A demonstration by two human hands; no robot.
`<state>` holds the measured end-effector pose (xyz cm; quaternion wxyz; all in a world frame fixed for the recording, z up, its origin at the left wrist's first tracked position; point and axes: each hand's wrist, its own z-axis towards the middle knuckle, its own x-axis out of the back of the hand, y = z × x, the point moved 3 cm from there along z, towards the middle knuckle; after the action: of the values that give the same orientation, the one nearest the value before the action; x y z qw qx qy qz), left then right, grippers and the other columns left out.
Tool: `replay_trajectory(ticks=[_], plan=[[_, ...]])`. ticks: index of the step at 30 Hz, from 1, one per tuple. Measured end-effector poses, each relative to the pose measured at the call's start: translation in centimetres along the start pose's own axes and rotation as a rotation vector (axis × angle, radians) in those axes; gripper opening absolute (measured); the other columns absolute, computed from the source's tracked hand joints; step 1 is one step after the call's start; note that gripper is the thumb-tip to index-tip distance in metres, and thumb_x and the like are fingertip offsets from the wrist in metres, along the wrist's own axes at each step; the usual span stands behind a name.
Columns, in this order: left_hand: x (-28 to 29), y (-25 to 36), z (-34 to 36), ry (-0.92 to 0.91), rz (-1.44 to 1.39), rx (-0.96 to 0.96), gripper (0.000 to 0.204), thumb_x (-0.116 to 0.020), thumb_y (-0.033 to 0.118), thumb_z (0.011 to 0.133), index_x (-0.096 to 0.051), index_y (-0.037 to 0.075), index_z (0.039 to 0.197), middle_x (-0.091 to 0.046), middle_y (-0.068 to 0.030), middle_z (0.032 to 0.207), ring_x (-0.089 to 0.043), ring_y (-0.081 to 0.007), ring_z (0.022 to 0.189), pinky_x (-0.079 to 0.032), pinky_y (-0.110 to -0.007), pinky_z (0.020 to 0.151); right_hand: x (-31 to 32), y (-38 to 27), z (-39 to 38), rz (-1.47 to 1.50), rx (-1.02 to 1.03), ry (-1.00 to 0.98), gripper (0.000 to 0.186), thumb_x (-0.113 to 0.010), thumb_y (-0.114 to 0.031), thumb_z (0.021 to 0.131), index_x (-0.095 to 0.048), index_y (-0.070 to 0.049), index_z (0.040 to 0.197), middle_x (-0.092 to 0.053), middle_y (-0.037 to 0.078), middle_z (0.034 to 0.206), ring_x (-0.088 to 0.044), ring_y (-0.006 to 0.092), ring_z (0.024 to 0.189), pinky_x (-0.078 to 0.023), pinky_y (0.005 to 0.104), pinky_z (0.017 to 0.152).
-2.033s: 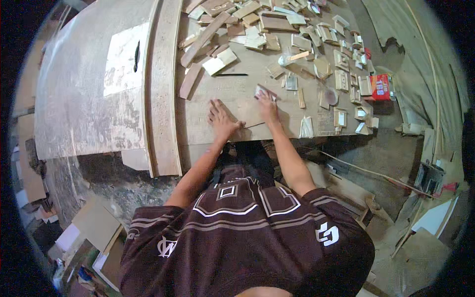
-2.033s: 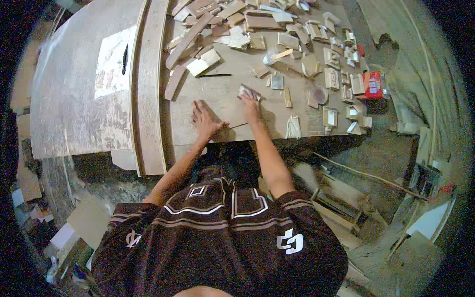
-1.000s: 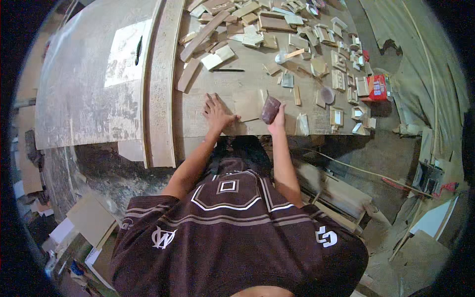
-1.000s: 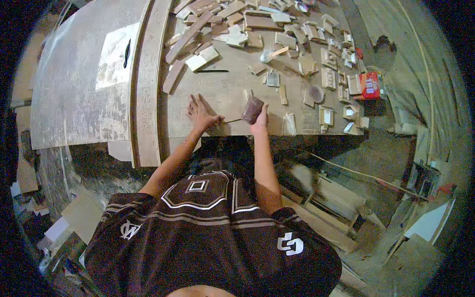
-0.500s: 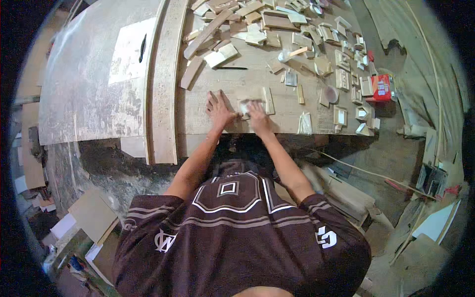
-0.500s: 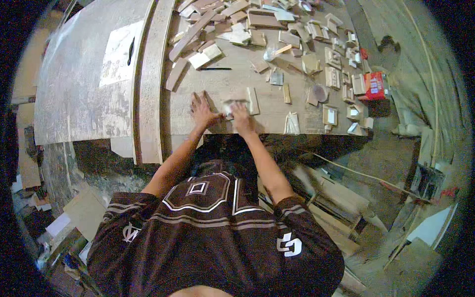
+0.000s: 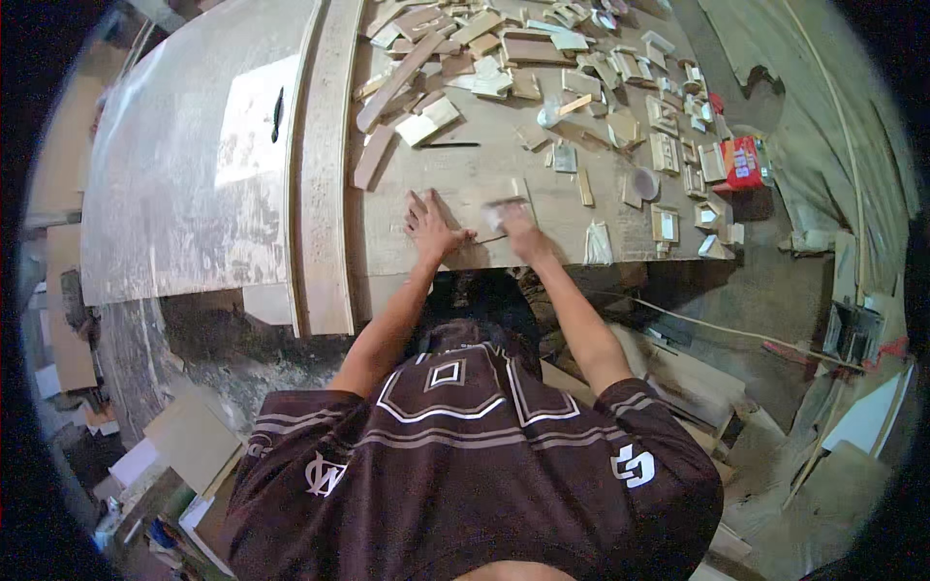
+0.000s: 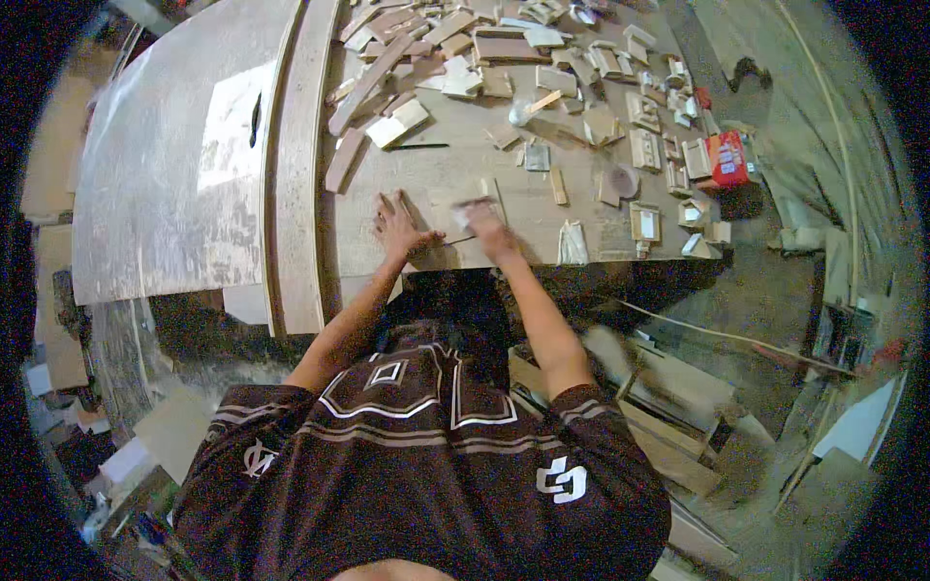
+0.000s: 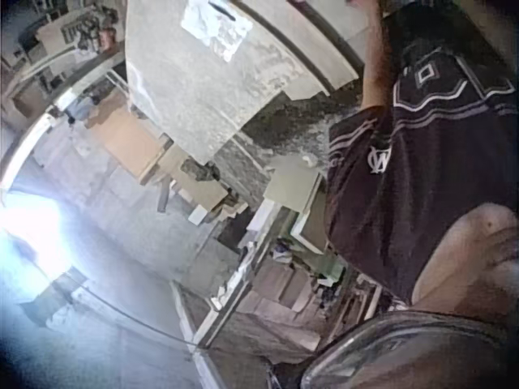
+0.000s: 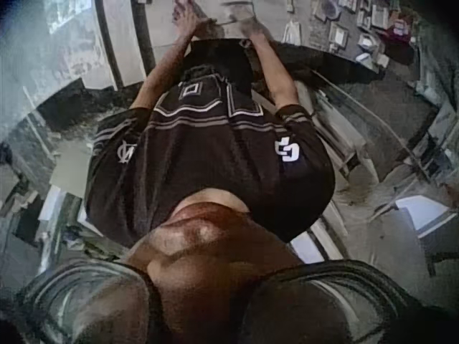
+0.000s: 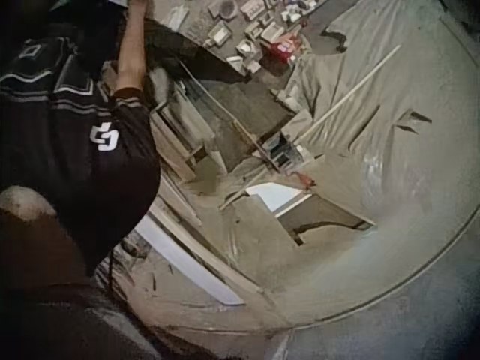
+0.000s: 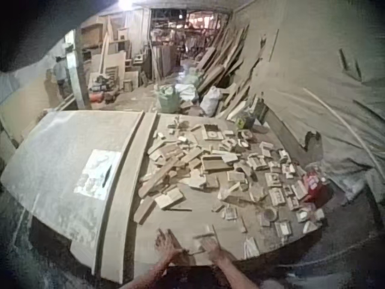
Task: Inspecting, sorting, and cleaning small wood scraps on a workbench.
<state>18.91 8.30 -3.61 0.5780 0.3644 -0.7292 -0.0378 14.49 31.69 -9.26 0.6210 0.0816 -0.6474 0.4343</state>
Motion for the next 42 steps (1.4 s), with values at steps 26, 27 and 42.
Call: replay_trajectory(ticks=[26, 27, 42], plan=[[-1.0, -0.5, 1.6, 0.029, 0.024, 0.007, 0.138, -0.093, 0.049, 0.05, -0.013, 0.019, 0.158, -0.005, -0.0311, 0.16, -0.023, -0.0546, 0.14, -0.025, -0.066, 0.111, 1.3, 1.7, -1.7, -0.007, 0.046, -0.081, 0.039, -0.05, -0.007, 0.093, -0.058, -0.001, 0.131, -0.057, 0.02, 0.136, -0.046, 0.0363, 0.136, -0.038, 0.043, 0.114], [-1.6, -2.9, 1.0, 0.054, 0.017, 0.06, 0.138, -0.093, 0.048, 0.05, -0.013, 0.02, 0.158, -0.006, -0.031, 0.16, -0.022, -0.0547, 0.14, -0.024, -0.066, 0.112, 5.3, -0.1, 0.5, -0.01, -0.193, -0.212, 0.038, -0.053, -0.008, 0.092, -0.06, -0.005, 0.129, -0.06, 0.021, 0.133, -0.053, 0.0357, 0.128, -0.043, 0.0429, 0.108], [-4.4, 3.9, -0.3, 0.058, 0.193, -0.148, 0.097, -0.084, 0.052, 0.063, -0.044, 0.02, 0.146, -0.032, -0.0263, 0.149, -0.035, -0.0478, 0.132, -0.032, -0.062, 0.104, 15.2, 14.3, -9.4, -0.126, -0.926, 0.37, 0.031, -0.059, -0.008, 0.092, -0.065, 0.004, 0.12, -0.068, 0.024, 0.111, -0.064, 0.0419, 0.103, -0.051, 0.0474, 0.091]])
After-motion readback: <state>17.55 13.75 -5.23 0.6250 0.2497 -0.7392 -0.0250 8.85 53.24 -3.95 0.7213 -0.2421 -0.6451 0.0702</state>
